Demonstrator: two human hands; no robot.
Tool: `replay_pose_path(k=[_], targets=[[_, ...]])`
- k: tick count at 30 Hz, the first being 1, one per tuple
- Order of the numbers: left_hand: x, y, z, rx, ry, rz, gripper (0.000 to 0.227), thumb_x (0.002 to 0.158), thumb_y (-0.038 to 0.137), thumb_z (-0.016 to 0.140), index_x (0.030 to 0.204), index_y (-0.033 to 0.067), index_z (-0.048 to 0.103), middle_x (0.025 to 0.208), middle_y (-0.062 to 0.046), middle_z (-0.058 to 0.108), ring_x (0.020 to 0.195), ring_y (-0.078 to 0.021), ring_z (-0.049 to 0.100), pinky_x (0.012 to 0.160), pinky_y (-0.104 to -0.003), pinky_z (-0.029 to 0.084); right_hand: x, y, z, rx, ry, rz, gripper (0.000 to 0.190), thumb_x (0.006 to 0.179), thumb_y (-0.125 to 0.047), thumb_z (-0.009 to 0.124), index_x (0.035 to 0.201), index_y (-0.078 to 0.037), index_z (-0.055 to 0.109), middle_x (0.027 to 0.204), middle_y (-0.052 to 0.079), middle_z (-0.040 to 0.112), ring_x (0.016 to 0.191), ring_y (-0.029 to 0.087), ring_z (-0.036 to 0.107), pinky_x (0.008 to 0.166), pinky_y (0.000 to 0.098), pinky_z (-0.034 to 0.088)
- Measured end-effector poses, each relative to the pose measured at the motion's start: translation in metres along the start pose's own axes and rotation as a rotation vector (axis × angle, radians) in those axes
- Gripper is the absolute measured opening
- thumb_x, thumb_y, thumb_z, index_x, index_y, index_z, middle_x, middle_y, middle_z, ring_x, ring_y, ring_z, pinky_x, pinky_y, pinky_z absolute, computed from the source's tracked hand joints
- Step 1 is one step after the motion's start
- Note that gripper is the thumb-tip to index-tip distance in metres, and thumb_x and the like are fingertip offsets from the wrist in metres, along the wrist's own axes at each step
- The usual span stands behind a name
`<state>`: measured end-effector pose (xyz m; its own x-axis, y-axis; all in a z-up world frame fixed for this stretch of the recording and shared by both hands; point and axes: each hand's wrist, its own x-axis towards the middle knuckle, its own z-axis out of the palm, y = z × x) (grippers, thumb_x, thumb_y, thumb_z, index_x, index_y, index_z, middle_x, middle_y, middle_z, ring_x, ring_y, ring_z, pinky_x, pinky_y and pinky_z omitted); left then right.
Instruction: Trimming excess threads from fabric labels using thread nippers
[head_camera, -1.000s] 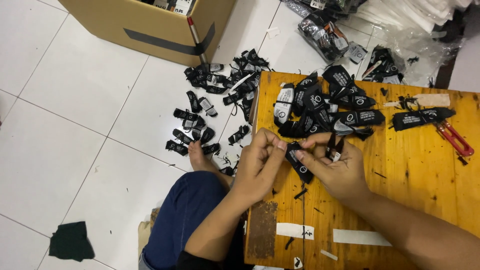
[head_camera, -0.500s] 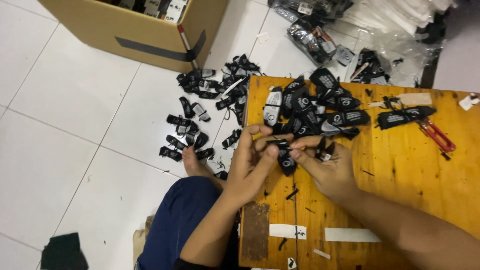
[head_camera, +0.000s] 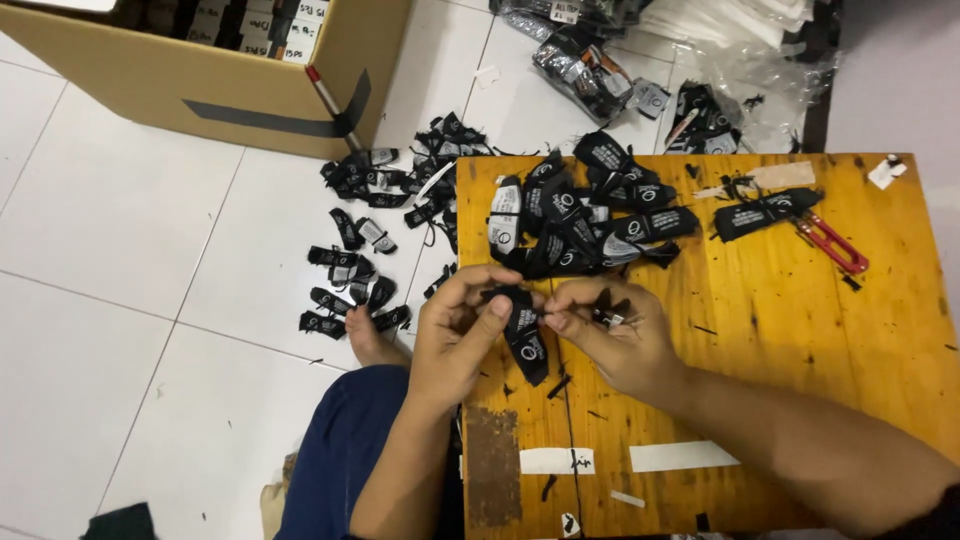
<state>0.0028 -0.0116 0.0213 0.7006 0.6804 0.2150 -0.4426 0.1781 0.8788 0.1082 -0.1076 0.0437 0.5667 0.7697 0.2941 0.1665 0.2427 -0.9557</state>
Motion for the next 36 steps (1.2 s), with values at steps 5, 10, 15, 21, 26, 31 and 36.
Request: replay_pose_path(k=[5, 10, 15, 21, 26, 31, 36], targets=[[0.001, -0.002, -0.002, 0.011, -0.031, 0.100, 0.017, 0.085, 0.001, 0.045, 0.101, -0.0020, 0.053, 0.092, -0.018, 0.060, 0.084, -0.0253, 0.060, 0.075, -0.031, 0.045, -0.004, 0.008, -0.004, 0.011, -0.053, 0.000, 0.006, 0.071, 0.000, 0.064, 0.073, 0.003, 0.059, 0.040, -0.001, 0.033, 0.038, 0.006, 0.033, 0.039, 0.0181, 0.031], [-0.009, 0.005, 0.003, 0.101, -0.082, 0.005, 0.025, 0.090, 0.013, 0.036, 0.095, -0.0030, 0.055, 0.087, -0.012, 0.059, 0.084, -0.0167, 0.052, 0.076, -0.027, 0.040, -0.006, 0.011, -0.003, 0.043, -0.041, 0.063, 0.006, 0.075, -0.001, 0.060, 0.078, 0.003, 0.056, 0.042, 0.000, 0.038, 0.039, 0.004, 0.035, 0.040, 0.0159, 0.031], [-0.018, 0.004, 0.012, 0.112, -0.041, -0.049, 0.019, 0.076, 0.005, 0.059, 0.090, -0.0033, 0.051, 0.082, -0.015, 0.054, 0.078, -0.0218, 0.051, 0.065, -0.030, 0.041, -0.005, 0.010, -0.004, 0.021, -0.065, 0.144, 0.006, 0.074, -0.001, 0.059, 0.078, 0.002, 0.055, 0.043, -0.001, 0.040, 0.039, 0.004, 0.038, 0.040, 0.0163, 0.031], [-0.016, 0.007, 0.007, 0.246, 0.008, -0.018, 0.010, 0.073, 0.000, 0.063, 0.074, 0.0000, 0.054, 0.079, -0.012, 0.056, 0.081, -0.0207, 0.053, 0.073, -0.030, 0.041, -0.005, 0.012, -0.008, 0.030, -0.079, 0.219, 0.016, 0.073, -0.007, 0.062, 0.086, 0.002, 0.058, 0.044, -0.001, 0.042, 0.039, 0.003, 0.039, 0.041, 0.0143, 0.033], [-0.027, 0.010, 0.011, 0.234, 0.061, -0.081, 0.012, 0.072, 0.002, 0.066, 0.069, 0.0007, 0.055, 0.075, -0.010, 0.059, 0.077, -0.0150, 0.053, 0.070, -0.028, 0.043, -0.005, 0.010, -0.006, 0.009, -0.120, 0.235, 0.020, 0.065, -0.002, 0.070, 0.083, 0.003, 0.061, 0.042, -0.002, 0.038, 0.038, 0.001, 0.034, 0.039, 0.0116, 0.027], [-0.034, 0.020, 0.011, 0.293, 0.120, -0.133, 0.007, 0.071, 0.002, 0.066, 0.070, 0.0008, 0.059, 0.075, -0.011, 0.062, 0.076, -0.0164, 0.057, 0.068, -0.028, 0.046, 0.002, 0.000, 0.000, -0.077, -0.167, 0.242, 0.005, 0.069, -0.003, 0.067, 0.072, 0.000, 0.064, 0.039, -0.004, 0.039, 0.040, -0.001, 0.034, 0.038, 0.0127, 0.025], [-0.036, 0.022, 0.008, 0.338, 0.035, -0.015, 0.009, 0.075, -0.001, 0.057, 0.067, 0.0020, 0.060, 0.073, -0.012, 0.062, 0.069, -0.0172, 0.057, 0.064, -0.030, 0.045, 0.002, 0.003, 0.002, -0.111, -0.103, 0.255, 0.007, 0.074, -0.004, 0.067, 0.075, 0.001, 0.062, 0.042, -0.001, 0.046, 0.038, 0.000, 0.036, 0.037, 0.0132, 0.030]])
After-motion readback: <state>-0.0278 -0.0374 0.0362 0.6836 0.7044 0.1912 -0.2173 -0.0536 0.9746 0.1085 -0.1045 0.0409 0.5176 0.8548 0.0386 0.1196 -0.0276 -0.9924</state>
